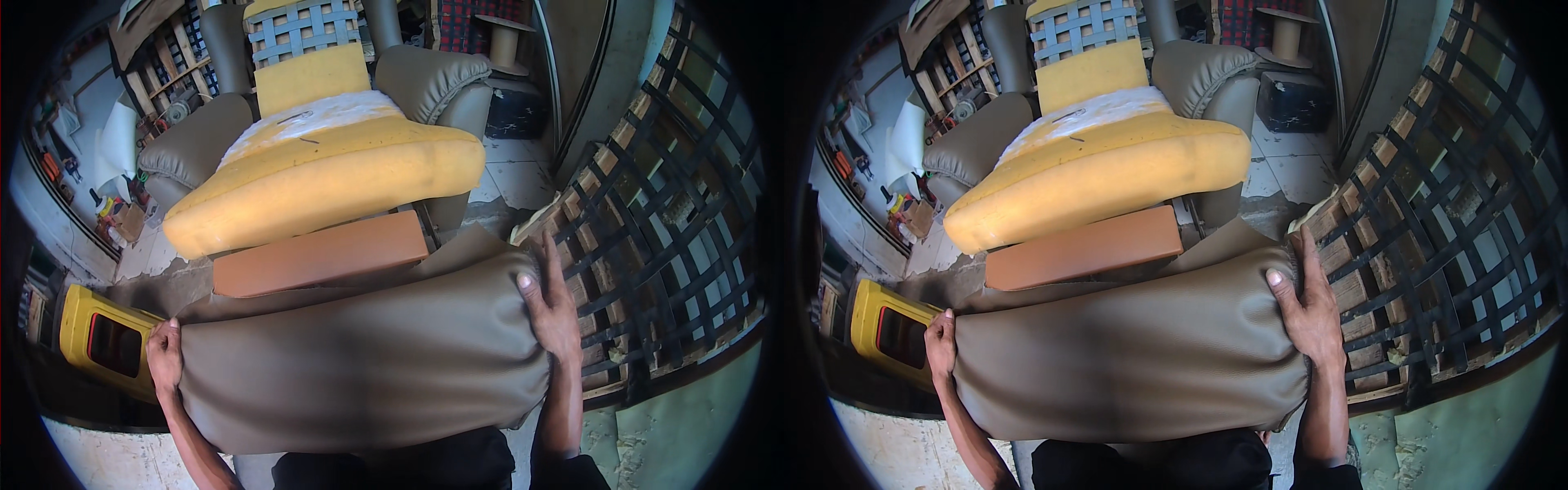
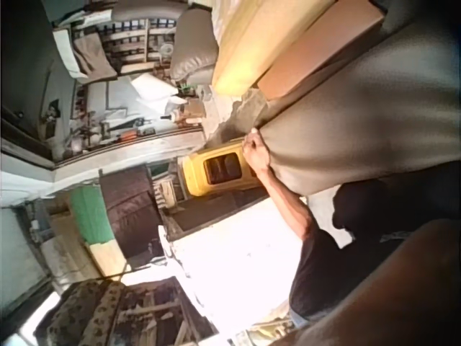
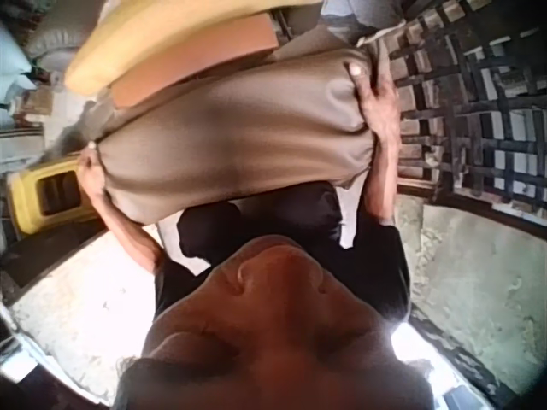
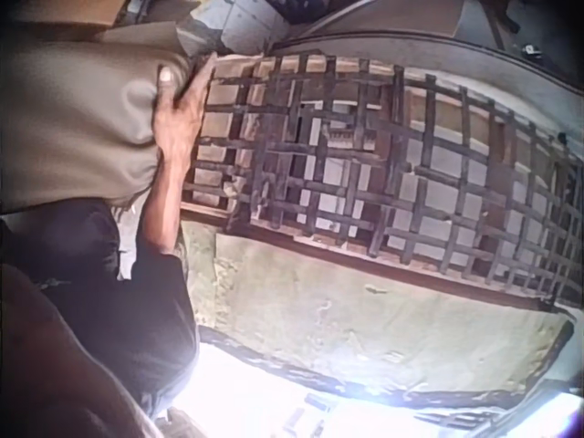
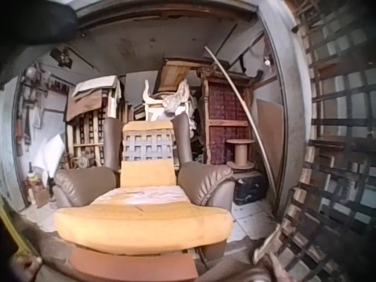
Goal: The person positions a brown synthetic leather cover over a foam cushion and the frame of an armchair. They pull the fabric taut and tuck the edges into the gaps between the seat and backrest, smoothing the material with their hands.
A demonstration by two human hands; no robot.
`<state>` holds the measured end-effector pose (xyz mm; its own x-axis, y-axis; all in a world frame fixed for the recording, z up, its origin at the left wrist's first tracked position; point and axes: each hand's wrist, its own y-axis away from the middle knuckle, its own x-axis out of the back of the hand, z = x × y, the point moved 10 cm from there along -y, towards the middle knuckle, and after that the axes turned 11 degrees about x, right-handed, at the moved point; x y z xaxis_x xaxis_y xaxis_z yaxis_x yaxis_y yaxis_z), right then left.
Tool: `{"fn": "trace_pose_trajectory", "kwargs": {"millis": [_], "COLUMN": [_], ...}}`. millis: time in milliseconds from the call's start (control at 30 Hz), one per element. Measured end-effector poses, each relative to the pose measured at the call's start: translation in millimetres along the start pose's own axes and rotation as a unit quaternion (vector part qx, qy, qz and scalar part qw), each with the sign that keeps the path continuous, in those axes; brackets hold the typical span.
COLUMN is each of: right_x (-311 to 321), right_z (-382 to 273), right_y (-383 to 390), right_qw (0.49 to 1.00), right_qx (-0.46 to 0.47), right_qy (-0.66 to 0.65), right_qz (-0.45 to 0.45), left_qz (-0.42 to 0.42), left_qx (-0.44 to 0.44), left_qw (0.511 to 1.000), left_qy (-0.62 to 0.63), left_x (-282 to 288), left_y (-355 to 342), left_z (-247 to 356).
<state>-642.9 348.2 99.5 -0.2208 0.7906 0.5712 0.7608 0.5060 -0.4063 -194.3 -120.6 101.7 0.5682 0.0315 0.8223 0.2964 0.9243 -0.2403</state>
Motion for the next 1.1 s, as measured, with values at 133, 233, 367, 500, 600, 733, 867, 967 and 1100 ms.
{"fn": "trace_pose_trajectory", "kwargs": {"millis": [133, 233, 367, 500, 600, 733, 867, 967, 1100], "right_x": [4.5, 3.4, 2.2, 2.1, 2.5, 3.1, 3.3, 2.7, 2.8], "right_z": [-0.6, -4.2, -2.1, -5.4, -6.8, -7.3, -8.2, -6.1, -5.5], "right_y": [-2.7, -3.0, -2.4, -3.2, -3.0, -2.8, -3.0, -3.3, -2.9], "right_qw": [0.999, 0.999, 0.999, 0.999, 0.999, 0.999, 0.999, 0.998, 0.998], "right_qx": [0.019, 0.034, 0.039, 0.039, 0.040, 0.041, 0.039, 0.044, 0.045], "right_qy": [0.030, 0.031, 0.025, 0.024, 0.024, 0.032, 0.031, 0.028, 0.026], "right_qz": [-0.024, -0.026, -0.017, -0.018, -0.017, -0.017, -0.019, -0.019, -0.020], "left_qz": [0.016, 0.019, 0.024, 0.042, 0.035, 0.022, 0.046, 0.027, 0.029], "left_qx": [-0.008, -0.014, -0.018, -0.027, -0.025, -0.016, -0.025, -0.017, -0.012], "left_qw": [1.000, 1.000, 1.000, 0.999, 0.999, 1.000, 0.999, 0.999, 0.999], "left_qy": [0.019, 0.019, 0.002, 0.017, 0.016, -0.010, 0.002, -0.008, -0.015], "left_x": [-1.7, -0.7, 1.6, 5.0, 5.0, 3.6, 5.0, 4.5, 4.0], "left_y": [1.4, 3.5, 4.7, 7.2, 6.5, 6.4, 8.3, 7.5, 7.1], "left_z": [0.8, 5.8, 9.5, 12.8, 11.6, 13.2, 14.0, 14.4, 11.3]}}
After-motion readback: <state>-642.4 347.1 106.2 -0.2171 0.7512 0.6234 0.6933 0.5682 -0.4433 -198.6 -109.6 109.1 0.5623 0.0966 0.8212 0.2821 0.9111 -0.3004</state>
